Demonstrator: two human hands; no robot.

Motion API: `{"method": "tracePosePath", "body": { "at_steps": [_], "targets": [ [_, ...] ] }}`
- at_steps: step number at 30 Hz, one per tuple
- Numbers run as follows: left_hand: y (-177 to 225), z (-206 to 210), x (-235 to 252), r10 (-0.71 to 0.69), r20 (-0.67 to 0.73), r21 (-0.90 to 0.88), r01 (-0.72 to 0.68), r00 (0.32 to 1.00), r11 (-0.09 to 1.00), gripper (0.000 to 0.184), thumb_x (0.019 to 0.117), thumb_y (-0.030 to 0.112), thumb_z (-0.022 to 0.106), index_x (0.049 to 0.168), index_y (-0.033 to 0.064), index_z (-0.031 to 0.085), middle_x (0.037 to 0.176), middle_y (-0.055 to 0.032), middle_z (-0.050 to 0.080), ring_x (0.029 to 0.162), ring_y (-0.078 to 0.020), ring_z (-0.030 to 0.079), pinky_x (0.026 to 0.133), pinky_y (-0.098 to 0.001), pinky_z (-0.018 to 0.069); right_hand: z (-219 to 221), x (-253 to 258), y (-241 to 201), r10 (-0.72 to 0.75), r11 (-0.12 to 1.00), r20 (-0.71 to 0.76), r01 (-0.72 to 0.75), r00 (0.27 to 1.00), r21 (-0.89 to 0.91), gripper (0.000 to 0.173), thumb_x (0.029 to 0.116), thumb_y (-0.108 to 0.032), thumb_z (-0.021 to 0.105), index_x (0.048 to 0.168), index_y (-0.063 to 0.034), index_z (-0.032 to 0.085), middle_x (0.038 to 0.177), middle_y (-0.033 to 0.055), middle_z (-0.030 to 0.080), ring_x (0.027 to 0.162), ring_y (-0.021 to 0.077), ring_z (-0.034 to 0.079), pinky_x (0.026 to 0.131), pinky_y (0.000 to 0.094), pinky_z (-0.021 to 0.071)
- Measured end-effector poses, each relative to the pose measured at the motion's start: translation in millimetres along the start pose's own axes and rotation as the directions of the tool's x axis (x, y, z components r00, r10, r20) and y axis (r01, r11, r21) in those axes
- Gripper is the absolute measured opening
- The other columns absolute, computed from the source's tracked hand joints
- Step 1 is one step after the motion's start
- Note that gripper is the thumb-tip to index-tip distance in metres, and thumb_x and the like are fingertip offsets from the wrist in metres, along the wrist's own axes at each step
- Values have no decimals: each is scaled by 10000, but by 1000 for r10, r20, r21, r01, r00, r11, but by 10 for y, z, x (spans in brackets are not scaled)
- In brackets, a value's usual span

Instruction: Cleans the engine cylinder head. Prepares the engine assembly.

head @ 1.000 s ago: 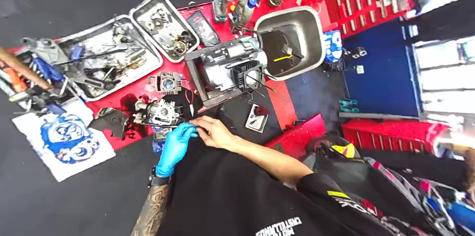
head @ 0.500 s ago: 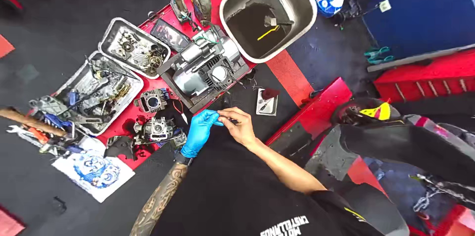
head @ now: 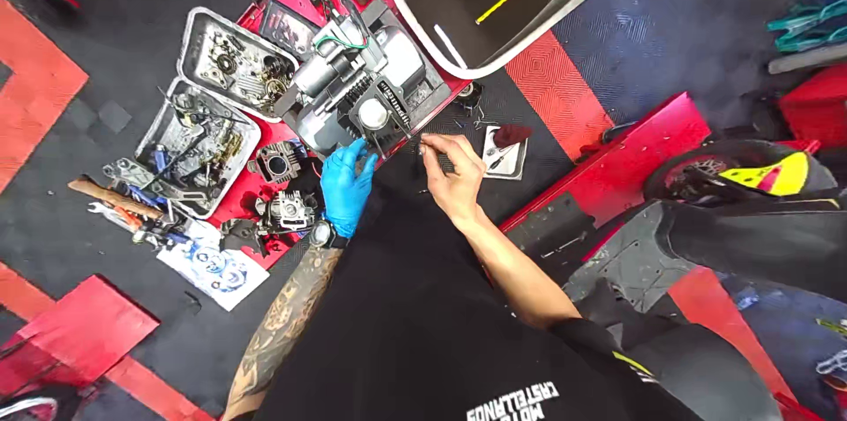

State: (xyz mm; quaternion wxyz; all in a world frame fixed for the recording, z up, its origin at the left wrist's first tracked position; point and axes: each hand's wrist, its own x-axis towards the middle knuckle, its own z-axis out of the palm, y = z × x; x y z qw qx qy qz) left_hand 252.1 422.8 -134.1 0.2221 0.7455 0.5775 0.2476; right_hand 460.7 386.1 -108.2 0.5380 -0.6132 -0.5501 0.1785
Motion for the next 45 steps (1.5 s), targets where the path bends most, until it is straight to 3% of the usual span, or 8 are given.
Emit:
{"method": "tracePosePath", "body": {
  "at_steps": [6,11,15,24,30,35,40,45],
  "targets": [
    [-143,195,187,43,24,91,-45,999,995,370,981,292,692,1328,164,694,1102,-107,728,1037,-264,678,966,-452,526,77,144,-38,-113,991,-8,113,994,-67,150,868,-39,736,1012,-29,779,960,87,741,904,182,705,786,332,613],
    [-122,228,246,84,20,118,-86,996,989,332,992,243,677,1307,147,710,1097,-142,723,1052,-311,677,978,-479,516,80,177,-65,-170,973,21,171,985,-155,125,874,-66,732,986,-32,774,939,94,736,877,189,709,750,333,614],
    [-131,239,256,65,-16,64,-63,998,996,319,975,226,696,1281,142,727,1068,-128,729,1036,-288,679,972,-456,518,59,184,-104,-212,958,40,216,976,-187,120,873,-91,743,974,-38,780,917,89,742,870,201,711,749,344,606],
    [-172,272,291,13,-37,-49,-14,999,999,274,955,206,703,1209,118,758,1023,-74,751,1004,-219,689,958,-399,527,116,222,-162,-143,920,157,189,977,-342,141,943,-142,728,1041,-56,779,894,82,734,862,206,712,760,342,600],
    [-185,257,295,-9,-6,-114,9,1000,993,284,962,202,681,1229,134,753,1059,-89,741,1038,-252,680,971,-441,521,237,223,64,-59,945,237,131,970,-301,182,933,-152,758,1090,-61,770,950,95,727,877,194,711,756,343,606],
    [-150,182,322,-13,47,-144,20,999,989,304,991,233,642,1265,139,737,1073,-106,731,1050,-271,671,990,-462,499,489,275,436,-105,916,212,178,972,-360,216,919,-245,769,1071,-93,790,949,82,740,923,196,710,802,342,596],
    [-150,168,326,21,39,-125,-16,999,992,294,988,216,639,1251,135,743,1070,-130,726,1049,-295,679,980,-473,509,530,233,521,-82,900,230,171,970,-400,218,903,-229,760,1077,-100,778,993,106,694,947,222,680,779,371,579],
    [-181,198,328,50,9,-125,-48,999,991,285,989,214,641,1242,134,745,1057,-119,731,1038,-286,683,975,-467,511,623,257,614,-140,900,181,201,974,-387,205,899,-244,758,1053,-110,784,979,77,705,951,190,680,796,329,576]
  ]
}}
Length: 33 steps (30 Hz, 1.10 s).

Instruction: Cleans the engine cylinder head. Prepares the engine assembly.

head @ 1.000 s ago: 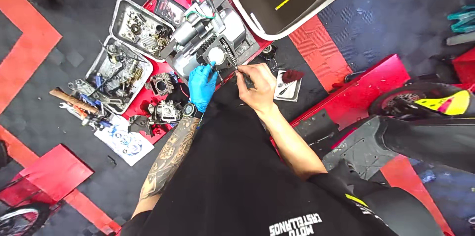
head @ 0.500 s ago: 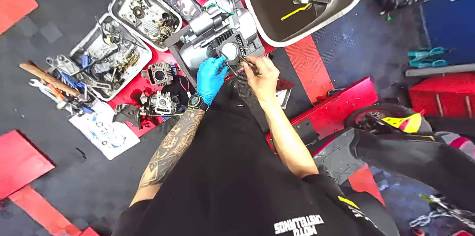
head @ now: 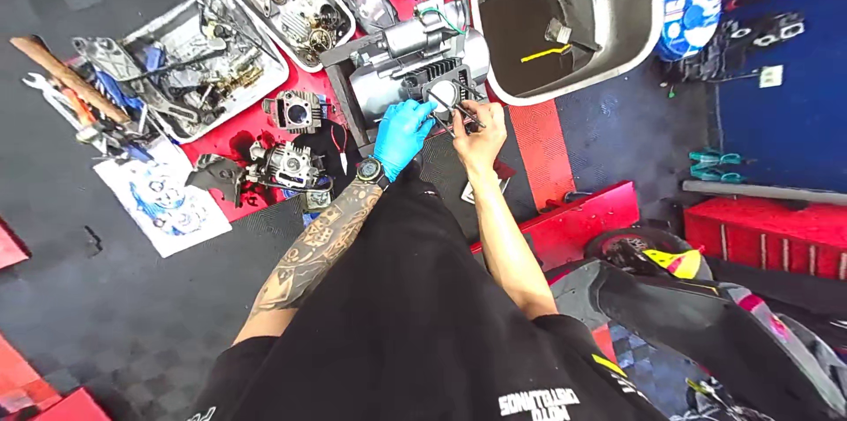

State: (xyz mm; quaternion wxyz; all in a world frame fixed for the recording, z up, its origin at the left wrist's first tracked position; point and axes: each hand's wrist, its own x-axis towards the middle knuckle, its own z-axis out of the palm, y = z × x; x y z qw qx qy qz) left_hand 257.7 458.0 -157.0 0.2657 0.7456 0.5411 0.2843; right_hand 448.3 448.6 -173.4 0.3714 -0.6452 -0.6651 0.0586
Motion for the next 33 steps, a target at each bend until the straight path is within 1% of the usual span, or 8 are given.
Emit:
{"method": "tracePosePath", "body": {
  "at_steps": [3,6,9,14,17,20,26,33],
  "targets": [
    [-11,5,-2,18,-10,13,-18,1000,1000,286,985,214,645,1240,135,748,1039,-122,733,1023,-288,687,968,-455,515,3,12,-26,-26,1000,11,26,1000,2,178,911,-209,739,1045,-98,782,969,91,691,943,217,667,788,346,559],
    [-16,18,6,24,-13,41,-24,1000,999,292,976,217,644,1238,142,748,1031,-118,735,1023,-285,690,965,-451,518,49,40,6,-57,998,-15,56,998,-33,169,910,-244,713,995,-122,795,929,67,704,922,198,667,781,335,550],
    [-22,38,3,39,-40,59,-37,998,998,292,961,206,651,1228,143,751,1018,-111,738,993,-277,696,933,-437,529,48,59,-18,-45,997,-2,45,999,-58,162,905,-254,710,971,-130,792,915,55,703,922,190,666,781,327,547],
    [-9,40,5,37,-65,28,-36,997,999,272,964,202,648,1201,124,758,997,-115,739,985,-280,700,938,-448,531,7,96,-77,-3,1000,29,3,1000,-29,147,892,-239,733,944,-116,796,891,58,713,919,198,672,798,340,549],
    [-11,41,2,41,-83,12,-40,996,999,263,961,195,657,1190,120,761,996,-113,741,980,-278,703,926,-447,540,-34,118,-109,18,999,59,-16,998,-42,135,896,-229,739,957,-129,807,882,47,716,901,183,669,783,327,544],
    [-13,55,-4,37,-81,17,-36,996,999,266,961,198,655,1197,132,759,1003,-113,738,980,-277,700,919,-442,538,-92,87,-110,-3,999,63,6,998,-52,187,895,-228,741,1035,-120,801,944,68,717,929,200,676,788,346,562],
    [-36,59,-4,34,-68,-10,-35,997,999,269,970,196,641,1205,127,752,1016,-112,736,1000,-272,695,938,-441,529,-48,104,-64,-93,993,35,95,995,-72,140,887,-203,707,944,-100,782,883,75,690,870,203,668,740,336,552],
    [-34,65,-11,20,-55,-17,-21,998,1000,270,975,195,639,1213,128,747,1051,-117,736,1036,-274,695,970,-441,524,-70,174,-69,-62,997,94,66,994,-43,122,860,-201,745,896,-88,773,855,82,694,853,204,682,738,334,561]
  ]
}}
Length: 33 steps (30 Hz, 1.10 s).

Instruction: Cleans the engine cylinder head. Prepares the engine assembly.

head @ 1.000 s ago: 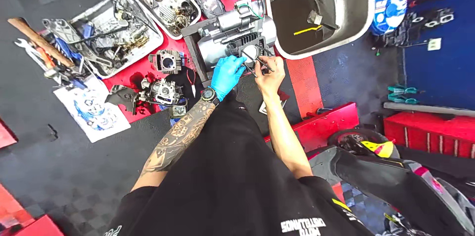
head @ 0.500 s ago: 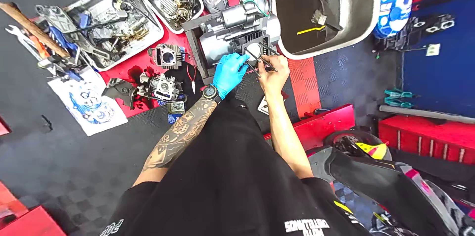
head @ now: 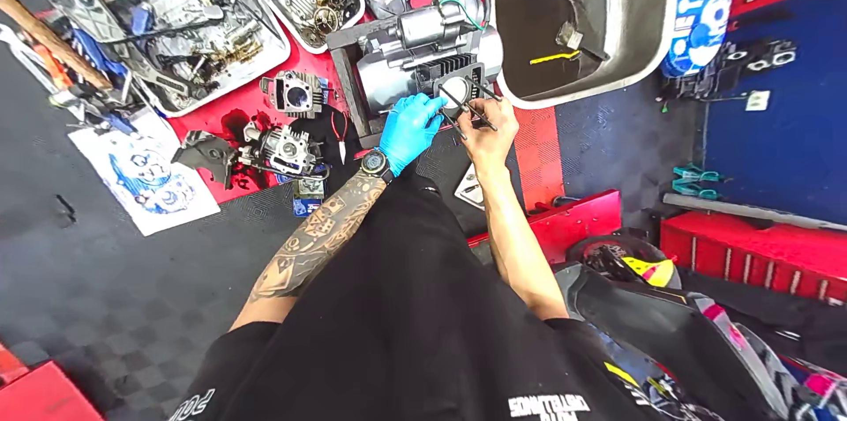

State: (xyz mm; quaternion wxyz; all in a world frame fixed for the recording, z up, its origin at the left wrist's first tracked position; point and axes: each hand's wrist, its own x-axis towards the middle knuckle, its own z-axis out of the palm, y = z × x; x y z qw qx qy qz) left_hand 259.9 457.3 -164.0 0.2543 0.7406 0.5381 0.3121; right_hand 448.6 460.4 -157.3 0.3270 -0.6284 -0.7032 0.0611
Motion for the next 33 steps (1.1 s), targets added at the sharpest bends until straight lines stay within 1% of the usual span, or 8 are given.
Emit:
{"method": "tracePosePath", "body": {
  "at_steps": [6,11,15,21,24,27,29,33],
  "targets": [
    [-21,18,-3,13,-20,-26,-13,1000,1000,260,969,178,640,1197,117,750,1044,-115,738,1028,-272,697,973,-433,527,1,14,-36,11,1000,-13,-11,1000,-16,107,842,-195,765,867,-92,776,825,72,696,847,203,673,742,322,545],
    [-12,0,5,20,-29,-43,-21,999,999,266,957,153,642,1193,107,755,1038,-124,740,1027,-276,701,973,-439,535,20,18,-53,20,1000,-19,-20,1000,-10,110,838,-186,769,882,-85,780,826,75,700,856,201,681,764,324,559],
    [-10,4,4,28,-14,-24,-28,1000,999,266,972,154,620,1202,108,745,1029,-116,736,1014,-271,699,982,-436,529,42,-3,-59,29,1000,-33,-30,999,-10,108,838,-174,765,889,-79,775,816,73,693,837,189,679,743,309,560],
    [-36,18,1,29,11,-10,-29,1000,1000,283,971,161,616,1221,104,736,1055,-131,730,1039,-287,695,987,-450,528,97,-38,-90,52,998,-91,-50,995,23,103,840,-149,774,901,-66,777,857,74,714,841,157,697,735,286,578],
    [-40,23,-4,32,14,-22,-32,999,999,279,975,164,613,1221,110,732,1079,-126,729,1064,-287,690,997,-454,524,59,-88,-155,99,994,-91,-94,991,48,121,863,-160,767,950,-76,778,893,65,713,813,125,687,707,266,581],
    [-52,27,-15,45,-11,-29,-45,999,999,279,976,162,615,1221,107,735,1094,-134,735,1071,-296,695,989,-463,532,15,-183,-192,90,996,-54,-90,994,-4,196,899,-180,752,1061,-71,767,971,112,710,834,188,689,720,340,590],
    [-45,28,-24,44,-6,-30,-44,999,999,280,971,156,621,1223,105,733,1095,-136,733,1067,-299,695,977,-469,538,7,-258,-158,61,997,-40,-62,997,-45,224,918,-185,743,1116,-83,762,989,118,698,837,199,681,705,362,585],
    [-60,17,-24,45,1,-33,-45,999,998,278,977,161,612,1222,116,736,1086,-133,727,1053,-291,696,960,-459,546,53,-225,-123,40,997,-57,-44,998,-58,185,914,-194,744,1061,-83,763,955,102,691,803,183,673,680,355,580]
  ]
}}
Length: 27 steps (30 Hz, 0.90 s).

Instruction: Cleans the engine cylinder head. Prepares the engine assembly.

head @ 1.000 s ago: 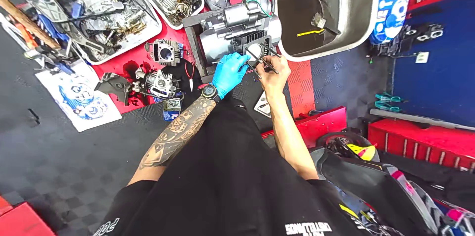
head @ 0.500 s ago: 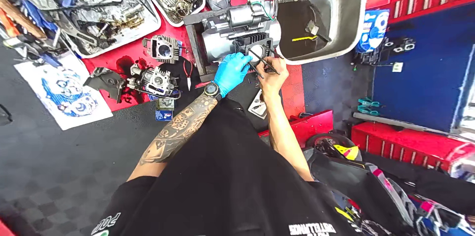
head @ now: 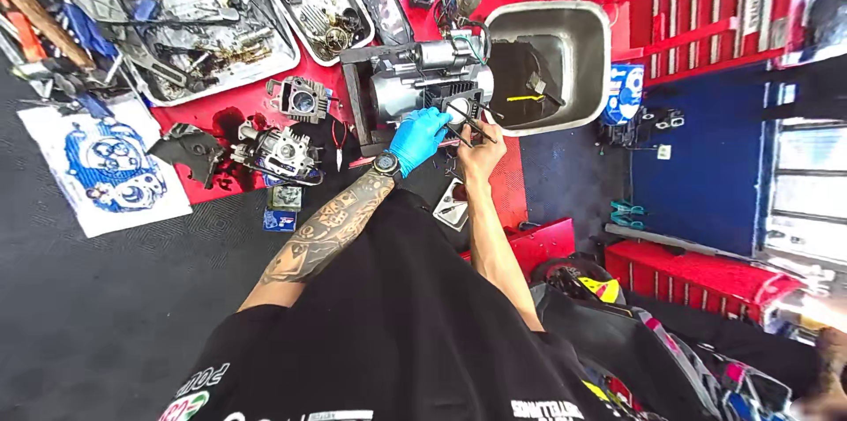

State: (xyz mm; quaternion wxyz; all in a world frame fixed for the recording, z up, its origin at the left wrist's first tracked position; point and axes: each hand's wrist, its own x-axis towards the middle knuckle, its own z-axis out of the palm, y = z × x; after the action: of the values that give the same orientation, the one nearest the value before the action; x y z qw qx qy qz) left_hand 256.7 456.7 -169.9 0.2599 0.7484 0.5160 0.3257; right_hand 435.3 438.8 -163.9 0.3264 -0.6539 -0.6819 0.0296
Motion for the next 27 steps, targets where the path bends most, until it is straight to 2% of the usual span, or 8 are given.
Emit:
{"method": "tracePosePath", "body": {
  "at_steps": [7,11,14,18,20,23,27],
  "targets": [
    [4,-5,10,-17,-13,-49,16,1000,999,274,971,144,620,1211,105,746,1089,-143,725,1036,-291,699,952,-464,549,49,58,-34,33,999,-29,-32,999,37,144,903,-189,738,972,-65,763,906,87,679,768,163,655,655,326,560],
    [10,-23,17,-26,3,-69,26,1000,997,273,972,138,615,1207,101,748,1082,-140,729,1041,-289,698,959,-462,544,34,82,-58,50,995,-19,-48,999,89,124,885,-165,757,941,-54,752,906,86,682,793,157,666,682,320,572],
    [2,-17,26,-14,-7,-48,14,1000,999,267,975,145,617,1204,106,748,1047,-128,729,1016,-279,699,945,-444,551,40,87,-56,72,992,-7,-71,997,105,130,880,-162,770,954,-56,748,915,79,680,802,145,673,695,306,585],
    [-14,-7,11,-8,-14,-74,7,1000,997,272,972,145,625,1211,101,747,1069,-134,731,1034,-280,698,964,-447,543,-61,78,-84,91,990,68,-98,993,101,127,881,-160,765,972,-74,739,913,75,668,798,155,658,681,325,567],
    [-10,-2,6,-10,-9,-84,9,1000,996,269,973,145,622,1207,97,747,1064,-133,730,1031,-277,697,967,-445,541,-113,95,-71,73,995,95,-78,993,53,139,891,-169,752,997,-79,754,920,82,675,813,173,663,689,344,569],
    [-9,-16,13,-17,-18,-72,15,1000,997,259,975,147,619,1191,105,754,1031,-126,728,1009,-275,698,950,-439,549,-50,130,-11,19,1000,59,-19,998,-6,148,898,-203,752,980,-80,759,928,89,682,833,186,670,701,351,573],
    [-5,-25,31,-18,-2,-65,17,1000,998,265,976,158,629,1205,111,752,1063,-118,730,1031,-273,698,949,-438,553,26,147,46,-18,999,-3,18,1000,47,151,850,-178,783,937,-57,757,902,92,695,841,190,682,732,350,581]
  ]
}}
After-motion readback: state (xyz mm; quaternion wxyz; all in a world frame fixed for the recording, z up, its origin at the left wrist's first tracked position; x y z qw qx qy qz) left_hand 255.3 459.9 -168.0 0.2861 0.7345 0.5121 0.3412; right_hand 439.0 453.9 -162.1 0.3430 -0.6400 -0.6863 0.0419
